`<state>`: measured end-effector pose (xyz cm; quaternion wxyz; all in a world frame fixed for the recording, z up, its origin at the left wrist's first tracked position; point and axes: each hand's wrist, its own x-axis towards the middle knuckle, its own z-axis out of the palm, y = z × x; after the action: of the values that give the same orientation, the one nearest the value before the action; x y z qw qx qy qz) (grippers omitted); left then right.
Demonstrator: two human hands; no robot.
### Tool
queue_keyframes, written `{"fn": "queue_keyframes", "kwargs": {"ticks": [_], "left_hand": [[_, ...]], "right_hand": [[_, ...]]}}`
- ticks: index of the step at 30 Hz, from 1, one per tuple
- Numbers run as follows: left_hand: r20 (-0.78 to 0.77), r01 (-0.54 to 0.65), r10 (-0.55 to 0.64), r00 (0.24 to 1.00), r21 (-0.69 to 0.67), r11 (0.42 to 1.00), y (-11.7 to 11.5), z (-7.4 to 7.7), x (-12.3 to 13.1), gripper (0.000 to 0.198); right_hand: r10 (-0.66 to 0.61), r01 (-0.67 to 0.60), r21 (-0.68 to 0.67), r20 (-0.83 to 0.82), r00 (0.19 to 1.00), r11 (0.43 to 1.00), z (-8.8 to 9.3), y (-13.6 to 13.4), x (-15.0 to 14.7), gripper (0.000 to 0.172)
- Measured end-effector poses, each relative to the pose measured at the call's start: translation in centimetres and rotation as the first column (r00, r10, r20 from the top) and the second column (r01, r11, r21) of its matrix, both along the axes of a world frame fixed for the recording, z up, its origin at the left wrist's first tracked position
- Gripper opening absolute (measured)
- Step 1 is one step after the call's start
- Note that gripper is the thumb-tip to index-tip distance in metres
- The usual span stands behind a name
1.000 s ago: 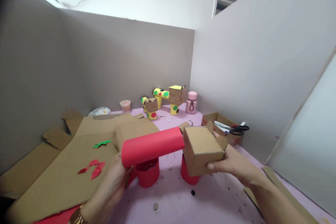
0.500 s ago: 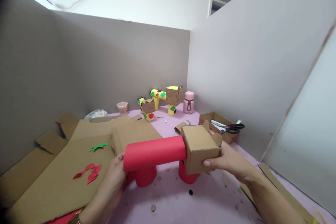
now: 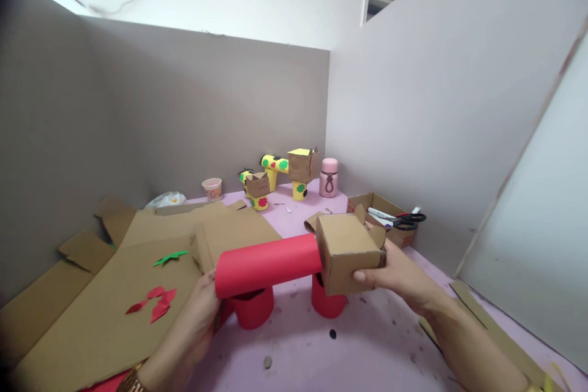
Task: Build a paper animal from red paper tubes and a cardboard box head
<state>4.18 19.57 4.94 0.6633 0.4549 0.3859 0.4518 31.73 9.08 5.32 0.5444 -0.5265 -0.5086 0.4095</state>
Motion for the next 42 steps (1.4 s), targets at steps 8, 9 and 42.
{"fn": "queue_keyframes", "kwargs": {"ticks": [8, 9, 42], "left_hand": [[-0.01, 0.01, -0.01, 1.0, 0.02, 1.0, 0.0, 0.0, 0.0, 0.02], [-0.017, 0.018, -0.018, 1.0, 0.026, 0.999, -0.1, 0.1, 0.0, 0.02], [-0.008, 0.096, -0.095, 0.995, 0.093, 0.991, 1.8, -1.6, -0.5, 0.025]], "right_hand": [[-0.021, 0.021, -0.011, -0.005, 1.0, 1.0, -0.4, 0.1, 0.0, 0.088], [-0.023, 0.023, -0.007, -0.003, 1.0, 1.0, -0.4, 0.1, 0.0, 0.088], [0.012, -0.012, -0.021, -0.004, 1.0, 1.0, -1.1, 0.2, -0.2, 0.107]]}}
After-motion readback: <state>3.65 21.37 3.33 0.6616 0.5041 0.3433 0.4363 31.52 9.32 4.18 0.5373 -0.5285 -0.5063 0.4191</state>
